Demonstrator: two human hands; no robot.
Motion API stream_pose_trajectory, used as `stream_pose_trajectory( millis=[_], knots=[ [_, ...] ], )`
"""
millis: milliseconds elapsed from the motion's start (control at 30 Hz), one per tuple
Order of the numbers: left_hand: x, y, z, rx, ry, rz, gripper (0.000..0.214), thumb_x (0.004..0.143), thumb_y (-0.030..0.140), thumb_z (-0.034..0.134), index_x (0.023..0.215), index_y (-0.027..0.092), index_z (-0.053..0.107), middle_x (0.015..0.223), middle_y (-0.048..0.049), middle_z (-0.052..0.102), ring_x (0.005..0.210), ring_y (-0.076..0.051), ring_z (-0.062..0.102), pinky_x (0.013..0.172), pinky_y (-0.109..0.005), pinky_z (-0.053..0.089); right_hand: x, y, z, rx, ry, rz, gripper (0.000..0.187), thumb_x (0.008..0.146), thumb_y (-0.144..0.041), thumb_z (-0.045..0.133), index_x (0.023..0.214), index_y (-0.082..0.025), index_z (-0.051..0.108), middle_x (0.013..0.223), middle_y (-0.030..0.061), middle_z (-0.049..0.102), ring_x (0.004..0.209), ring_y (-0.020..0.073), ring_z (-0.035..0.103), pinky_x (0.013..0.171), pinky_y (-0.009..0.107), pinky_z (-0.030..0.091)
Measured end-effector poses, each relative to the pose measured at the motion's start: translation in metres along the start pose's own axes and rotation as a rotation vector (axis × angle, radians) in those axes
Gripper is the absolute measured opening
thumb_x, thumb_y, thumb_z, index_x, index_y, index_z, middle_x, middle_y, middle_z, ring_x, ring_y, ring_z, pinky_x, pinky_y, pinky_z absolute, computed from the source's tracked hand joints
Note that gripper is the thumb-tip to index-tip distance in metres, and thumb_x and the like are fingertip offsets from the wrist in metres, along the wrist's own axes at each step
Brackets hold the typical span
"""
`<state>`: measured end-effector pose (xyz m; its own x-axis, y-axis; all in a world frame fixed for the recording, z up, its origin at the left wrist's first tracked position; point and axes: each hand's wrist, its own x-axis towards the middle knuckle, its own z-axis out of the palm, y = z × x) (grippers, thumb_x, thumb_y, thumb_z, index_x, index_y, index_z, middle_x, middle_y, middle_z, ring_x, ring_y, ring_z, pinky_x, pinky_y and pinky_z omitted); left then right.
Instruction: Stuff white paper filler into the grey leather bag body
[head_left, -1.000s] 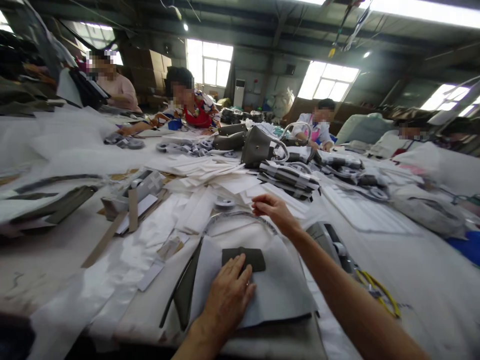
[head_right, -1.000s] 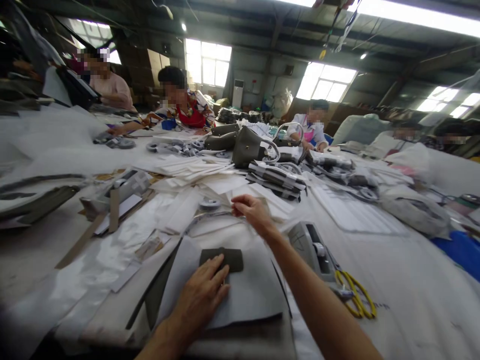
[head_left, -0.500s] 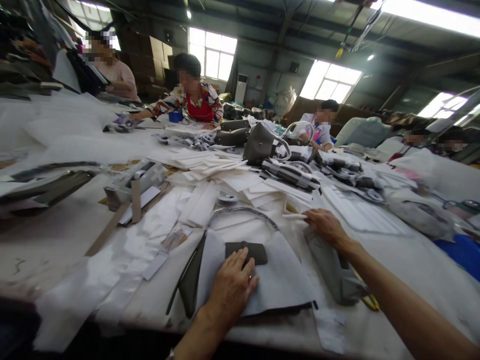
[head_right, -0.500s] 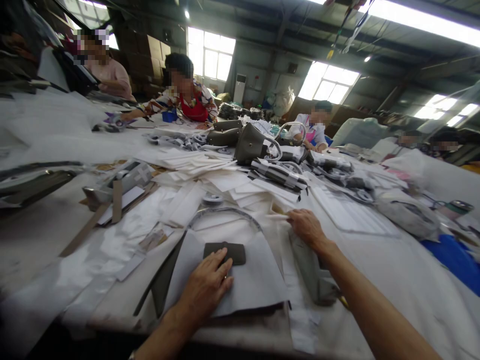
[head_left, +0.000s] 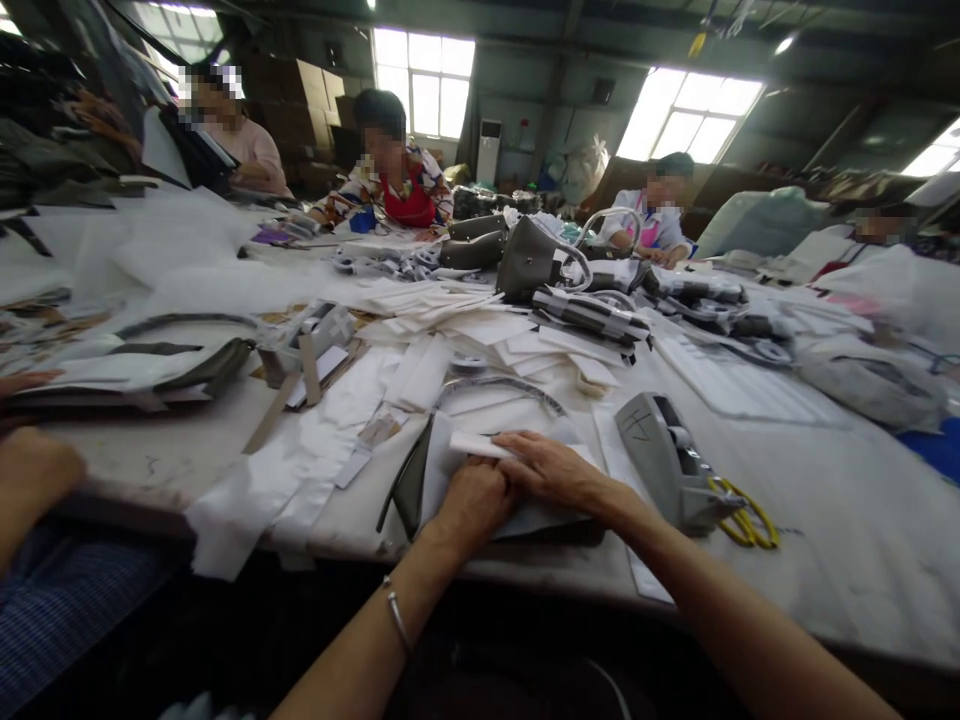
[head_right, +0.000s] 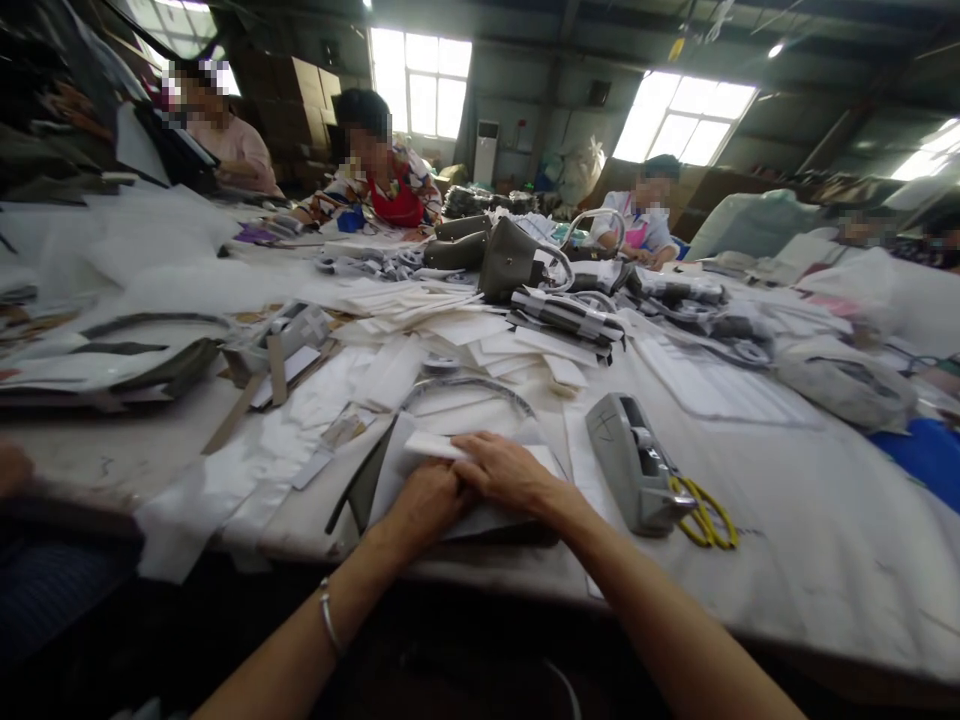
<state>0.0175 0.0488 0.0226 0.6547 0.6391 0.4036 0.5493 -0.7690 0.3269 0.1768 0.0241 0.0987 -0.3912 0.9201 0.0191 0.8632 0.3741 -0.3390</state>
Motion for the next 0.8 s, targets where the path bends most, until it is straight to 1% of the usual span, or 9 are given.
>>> stream_pose_trajectory(
  millis=[100,233,300,367,433,533,600,700,800],
  knots=[
    [-0.005,0.003,-0.013,0.039,-0.076,0.009,0.02,0.094,0.029,0.059,0.102,0.016,0.071,0.102,-0.0118,0.074,0.102,-0.026,0.069,0.093,-0.037,0.054,-0.013,0.024,0.009,0.211,-0.095,0.014,0.053,0.096,-0.051,0.052,0.142,-0.024,0.051,0.148,0.0084,0.05,0.136,0.0261,0.046,0.111,0.041,0.039],
    [-0.022,0.005,-0.021,0.178,-0.123,0.035,0.025,0.096,0.033,0.057,0.107,0.016,0.07,0.1,-0.0133,0.074,0.1,-0.028,0.069,0.093,-0.043,0.053,-0.024,0.029,0.018,0.11,-0.034,-0.022,0.056,0.092,-0.049,0.061,0.142,-0.025,0.052,0.147,0.0124,0.05,0.137,0.0303,0.043,0.113,0.049,0.035],
    [-0.038,-0.008,-0.026,0.224,-0.081,0.024,0.024,0.097,0.031,0.055,0.11,0.017,0.069,0.103,-0.0136,0.074,0.103,-0.027,0.069,0.096,-0.043,0.052,-0.027,0.026,0.023,0.052,0.018,-0.054,0.055,0.09,-0.044,0.065,0.141,-0.026,0.053,0.145,0.0132,0.052,0.132,0.0304,0.048,0.111,0.05,0.038],
    [-0.058,-0.037,-0.037,0.253,-0.02,-0.02,0.022,0.098,0.026,0.051,0.11,0.019,0.068,0.109,-0.0127,0.073,0.11,-0.025,0.067,0.102,-0.044,0.048,-0.028,0.025,0.025,0.037,0.042,-0.066,0.052,0.09,-0.04,0.066,0.138,-0.026,0.056,0.142,0.0136,0.055,0.128,0.0299,0.052,0.108,0.049,0.041],
    [-0.079,-0.08,-0.055,0.291,0.01,-0.064,0.029,0.098,0.015,0.042,0.109,0.019,0.068,0.119,-0.014,0.069,0.12,-0.028,0.062,0.105,-0.05,0.045,-0.027,0.022,0.024,0.053,0.049,-0.065,0.052,0.086,-0.037,0.072,0.134,-0.023,0.06,0.138,0.0148,0.058,0.125,0.0305,0.054,0.107,0.049,0.042],
    [-0.099,-0.142,-0.085,0.45,-0.135,0.136,0.05,0.09,-0.004,0.031,0.118,0.02,0.066,0.134,-0.0123,0.062,0.125,-0.027,0.058,0.097,-0.043,0.052,-0.021,0.015,0.022,0.109,0.09,-0.08,0.051,0.08,-0.036,0.078,0.128,-0.024,0.065,0.131,0.0119,0.063,0.124,0.0303,0.055,0.107,0.048,0.042],
    [-0.099,-0.168,-0.104,0.546,-0.195,0.191,0.054,0.086,-0.007,0.034,0.125,0.02,0.063,0.137,-0.0143,0.059,0.123,-0.028,0.06,0.091,-0.041,0.056,-0.017,0.008,0.025,0.126,0.13,-0.106,0.051,0.078,-0.04,0.081,0.125,-0.026,0.066,0.128,0.0094,0.065,0.123,0.03,0.056,0.106,0.047,0.042],
    [-0.088,-0.168,-0.129,0.559,-0.172,0.165,0.051,0.083,-0.007,0.041,0.122,0.018,0.064,0.133,-0.0153,0.062,0.118,-0.025,0.064,0.093,-0.038,0.055,-0.016,0.002,0.034,0.119,0.161,-0.096,0.051,0.077,-0.046,0.08,0.122,-0.025,0.068,0.127,0.0101,0.066,0.117,0.0302,0.059,0.103,0.048,0.045],
    [-0.072,-0.125,-0.135,0.475,0.009,-0.036,0.042,0.089,-0.001,0.032,0.098,0.011,0.071,0.104,-0.0066,0.075,0.1,-0.014,0.07,0.092,-0.029,0.053,-0.02,0.002,0.039,0.102,0.155,-0.079,0.052,0.081,-0.051,0.075,0.124,-0.024,0.067,0.128,0.0111,0.065,0.116,0.0294,0.059,0.101,0.047,0.046]
  ],
)
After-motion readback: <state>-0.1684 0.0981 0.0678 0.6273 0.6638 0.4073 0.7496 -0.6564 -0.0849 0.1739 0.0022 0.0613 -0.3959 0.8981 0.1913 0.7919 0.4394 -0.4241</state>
